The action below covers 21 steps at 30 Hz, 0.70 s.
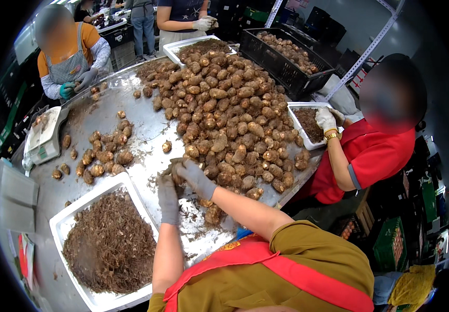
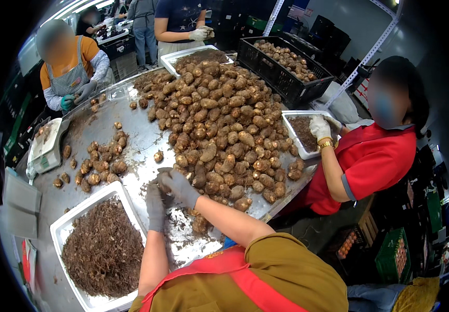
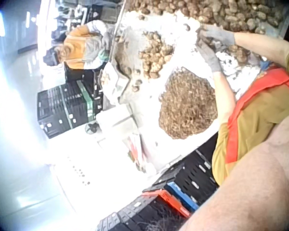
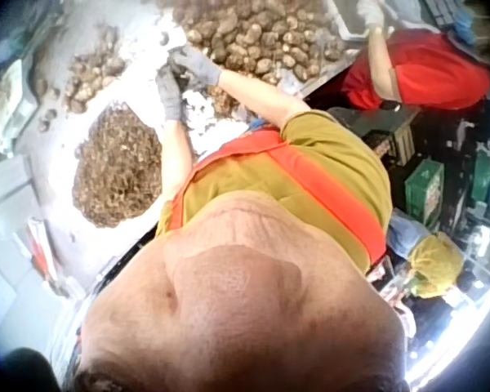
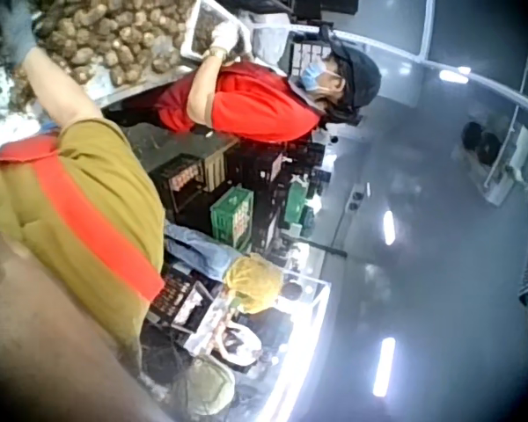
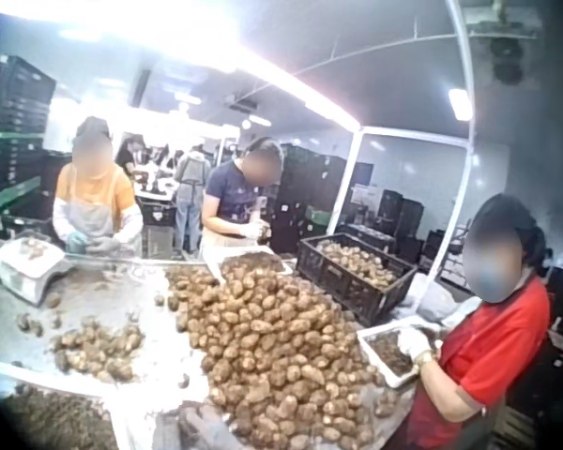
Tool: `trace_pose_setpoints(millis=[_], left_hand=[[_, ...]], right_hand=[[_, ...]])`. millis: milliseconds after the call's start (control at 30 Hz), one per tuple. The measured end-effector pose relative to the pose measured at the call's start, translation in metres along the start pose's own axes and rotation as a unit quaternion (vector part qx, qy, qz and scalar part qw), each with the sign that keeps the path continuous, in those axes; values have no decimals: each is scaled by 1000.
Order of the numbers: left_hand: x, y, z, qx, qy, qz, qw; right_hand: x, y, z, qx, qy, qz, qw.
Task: The person empties a large sack of taro roots onto a metal table and proceeds to peel them by hand. They remove the outer skin and fibrous roots, placing the cleaned taro on the table and the waste into a white tray.
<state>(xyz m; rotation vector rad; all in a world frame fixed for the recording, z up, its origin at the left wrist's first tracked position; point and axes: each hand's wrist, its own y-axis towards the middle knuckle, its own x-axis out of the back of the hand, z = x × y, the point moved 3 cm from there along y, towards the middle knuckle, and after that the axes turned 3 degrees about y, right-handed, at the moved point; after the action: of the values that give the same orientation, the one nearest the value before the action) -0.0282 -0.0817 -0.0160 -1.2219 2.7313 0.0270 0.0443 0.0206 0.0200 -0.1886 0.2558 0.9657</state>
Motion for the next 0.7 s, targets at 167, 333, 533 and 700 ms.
trace_pose_setpoints(millis=[167, 333, 533, 700], left_hand=[[13, 4, 7, -45, 10, 26, 999], [12, 4, 17, -83, 140, -26, 986], [17, 13, 30, -66, 147, -72, 984], [10, -6, 4, -110, 214, -23, 970]], right_hand=[[-5, -6, -7, -5, 37, -8, 999], [-7, -9, -10, -7, -364, -21, 931], [-15, 2, 7, 10, -474, -39, 880], [-20, 19, 39, -32, -277, -160, 947]])
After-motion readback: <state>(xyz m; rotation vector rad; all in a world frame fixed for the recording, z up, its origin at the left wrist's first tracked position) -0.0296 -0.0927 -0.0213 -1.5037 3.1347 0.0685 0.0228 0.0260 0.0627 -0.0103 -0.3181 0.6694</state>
